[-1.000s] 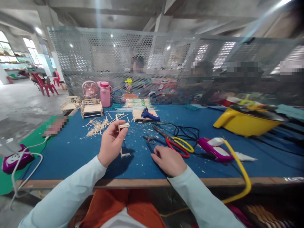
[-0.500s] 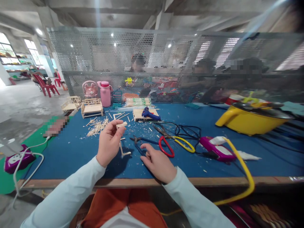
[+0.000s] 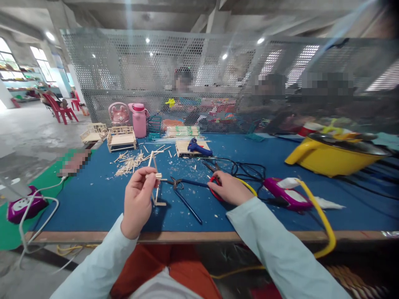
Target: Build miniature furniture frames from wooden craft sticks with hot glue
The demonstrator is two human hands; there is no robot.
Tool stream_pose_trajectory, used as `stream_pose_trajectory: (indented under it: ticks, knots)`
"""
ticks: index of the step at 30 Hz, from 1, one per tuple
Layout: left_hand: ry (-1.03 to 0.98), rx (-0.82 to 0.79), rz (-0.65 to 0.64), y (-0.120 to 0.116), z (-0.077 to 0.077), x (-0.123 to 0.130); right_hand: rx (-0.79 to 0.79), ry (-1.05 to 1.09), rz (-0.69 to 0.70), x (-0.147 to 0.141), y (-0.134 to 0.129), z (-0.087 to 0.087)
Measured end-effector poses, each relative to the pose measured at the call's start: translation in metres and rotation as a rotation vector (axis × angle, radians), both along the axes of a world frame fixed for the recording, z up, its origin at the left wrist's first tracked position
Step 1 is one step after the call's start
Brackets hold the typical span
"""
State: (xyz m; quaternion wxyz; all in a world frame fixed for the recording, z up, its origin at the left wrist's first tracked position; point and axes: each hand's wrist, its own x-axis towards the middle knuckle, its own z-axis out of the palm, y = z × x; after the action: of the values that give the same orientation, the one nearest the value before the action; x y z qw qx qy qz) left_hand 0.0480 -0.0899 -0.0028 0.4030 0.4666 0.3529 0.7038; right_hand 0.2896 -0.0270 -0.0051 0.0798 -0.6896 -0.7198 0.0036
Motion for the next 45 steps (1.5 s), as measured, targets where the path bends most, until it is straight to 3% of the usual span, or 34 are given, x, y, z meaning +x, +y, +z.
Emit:
stream_pose_trajectory:
  ticks: [10, 14, 16, 18, 21, 23, 27, 31, 35, 37, 42, 45]
  knots:
    - [-0.004, -0.022, 0.041, 0.0, 0.001, 0.002, -0.052, 0.068, -0.105, 0.011, -0.001, 0.0]
    - [-0.018, -0.025, 0.045, 0.001, -0.001, 0.002, -0.018, 0.159, -0.023, 0.015, -0.014, 0.0]
    - [-0.023, -0.034, 0.053, 0.001, -0.002, 0.003, 0.069, 0.347, 0.049, 0.013, -0.031, 0.003]
    - [-0.031, -0.036, 0.056, 0.001, -0.003, 0.003, 0.093, 0.675, 0.124, 0.009, -0.053, 0.01]
    - [-0.054, -0.001, 0.044, 0.001, -0.003, 0.005, 0.134, 1.083, 0.102, 0.001, -0.08, 0.016]
    - [-0.071, 0.02, 0.037, 0.001, -0.003, 0.006, 0.134, 1.27, 0.053, -0.004, -0.088, 0.012]
    - [-0.096, 0.017, 0.044, 0.002, -0.004, 0.007, -0.01, 1.544, -0.029, -0.009, -0.083, -0.011]
    - [-0.1, -0.004, 0.021, 0.003, -0.007, 0.007, 0.063, 1.602, 0.001, -0.012, -0.076, -0.026]
    - [-0.079, 0.012, 0.044, 0.002, -0.009, 0.009, -0.131, 1.601, 0.197, -0.025, -0.076, -0.03]
    - [-0.053, 0.018, 0.048, 0.001, -0.009, 0.01, -0.134, 1.575, 0.294, -0.033, -0.077, -0.031]
    - [-0.01, 0.041, 0.064, 0.0, 0.002, 0.011, 0.057, 1.543, 0.415, -0.062, -0.087, -0.026]
    - [-0.002, 0.1, 0.073, 0.0, 0.013, 0.012, -0.022, 1.533, 0.421, -0.084, -0.092, -0.017]
